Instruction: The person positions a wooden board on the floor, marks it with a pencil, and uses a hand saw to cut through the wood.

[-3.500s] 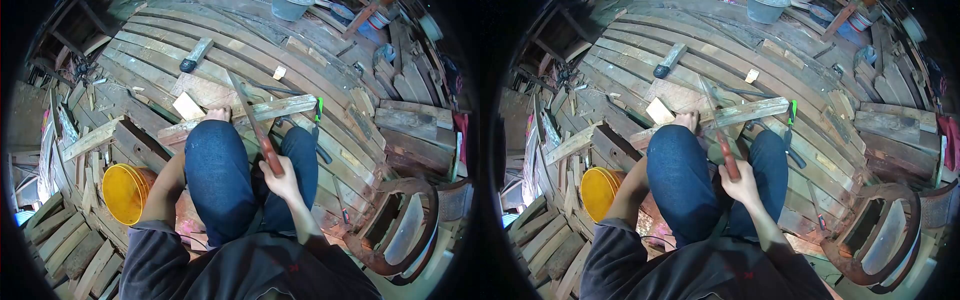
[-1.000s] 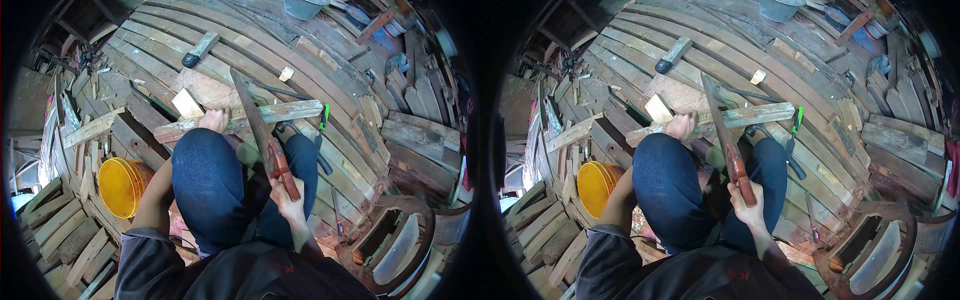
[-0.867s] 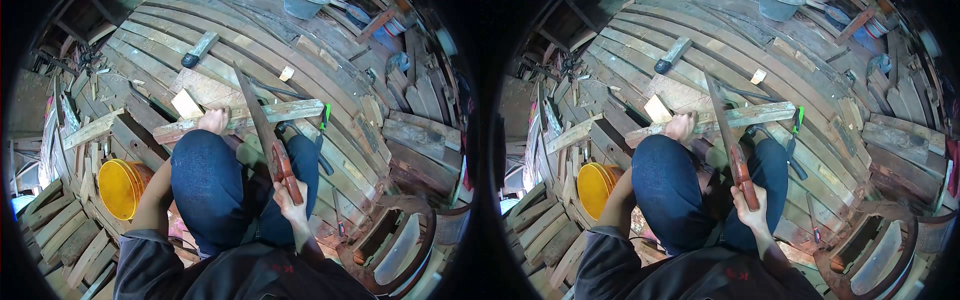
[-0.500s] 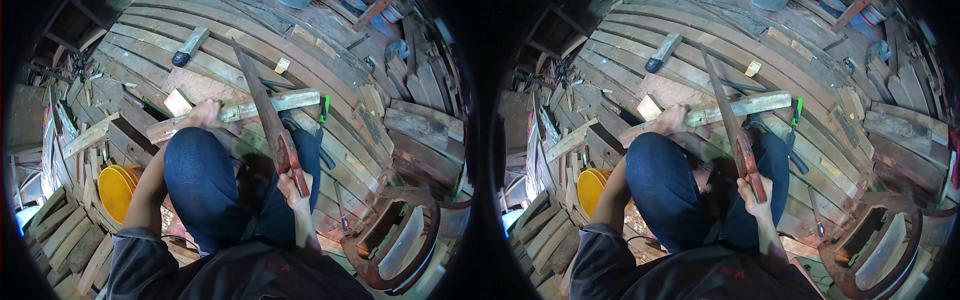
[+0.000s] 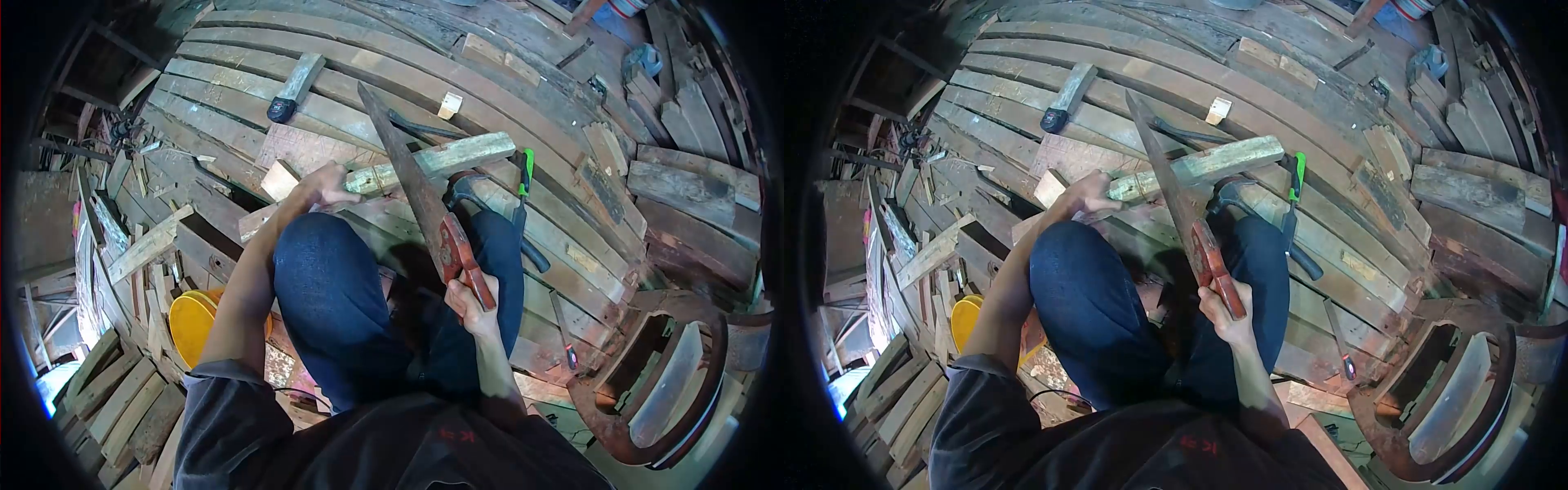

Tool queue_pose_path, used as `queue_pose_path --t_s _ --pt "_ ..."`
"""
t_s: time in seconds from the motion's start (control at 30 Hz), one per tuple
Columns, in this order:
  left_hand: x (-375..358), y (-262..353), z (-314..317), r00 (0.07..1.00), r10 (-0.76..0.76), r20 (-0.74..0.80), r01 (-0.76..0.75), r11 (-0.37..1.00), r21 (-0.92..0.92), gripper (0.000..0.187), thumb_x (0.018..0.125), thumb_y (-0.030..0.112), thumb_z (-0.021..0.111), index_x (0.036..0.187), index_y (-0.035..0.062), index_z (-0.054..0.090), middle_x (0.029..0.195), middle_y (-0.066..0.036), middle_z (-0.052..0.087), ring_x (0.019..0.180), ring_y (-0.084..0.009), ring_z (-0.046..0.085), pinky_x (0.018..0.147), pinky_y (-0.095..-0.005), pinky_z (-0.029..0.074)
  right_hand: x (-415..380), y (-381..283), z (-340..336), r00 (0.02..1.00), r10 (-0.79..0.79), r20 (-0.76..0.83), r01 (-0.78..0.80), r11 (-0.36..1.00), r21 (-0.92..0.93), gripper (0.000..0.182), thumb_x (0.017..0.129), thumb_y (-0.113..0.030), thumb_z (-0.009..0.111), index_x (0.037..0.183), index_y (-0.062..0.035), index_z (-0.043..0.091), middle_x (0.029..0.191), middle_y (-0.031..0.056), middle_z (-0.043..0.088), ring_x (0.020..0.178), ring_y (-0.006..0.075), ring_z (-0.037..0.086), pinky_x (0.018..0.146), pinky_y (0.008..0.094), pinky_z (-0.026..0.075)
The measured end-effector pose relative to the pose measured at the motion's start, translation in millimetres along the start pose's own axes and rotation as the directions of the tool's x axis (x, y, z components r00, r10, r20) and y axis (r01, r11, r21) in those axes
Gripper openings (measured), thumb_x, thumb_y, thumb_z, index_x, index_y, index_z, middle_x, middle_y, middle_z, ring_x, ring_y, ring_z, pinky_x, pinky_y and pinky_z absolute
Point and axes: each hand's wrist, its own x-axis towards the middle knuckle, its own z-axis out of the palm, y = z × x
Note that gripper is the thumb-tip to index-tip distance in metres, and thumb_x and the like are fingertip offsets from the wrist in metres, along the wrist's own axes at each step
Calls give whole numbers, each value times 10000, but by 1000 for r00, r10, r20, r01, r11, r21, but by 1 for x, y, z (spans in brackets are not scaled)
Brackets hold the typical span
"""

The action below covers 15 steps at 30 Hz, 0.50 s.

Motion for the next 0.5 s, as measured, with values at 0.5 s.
queue_pose_path --t_s 0.5 --pt "-23 35 -24 989 -28 -147 17 997 -76 766 618 497 834 1162 -2 627 1033 -264 693 984 -418 673 883 -468 543 9 7 -4 1000 -9 15 6 983 183 295 910 -1 638 718 -86 431 554 -42 371 418 51 338 411 248 260"
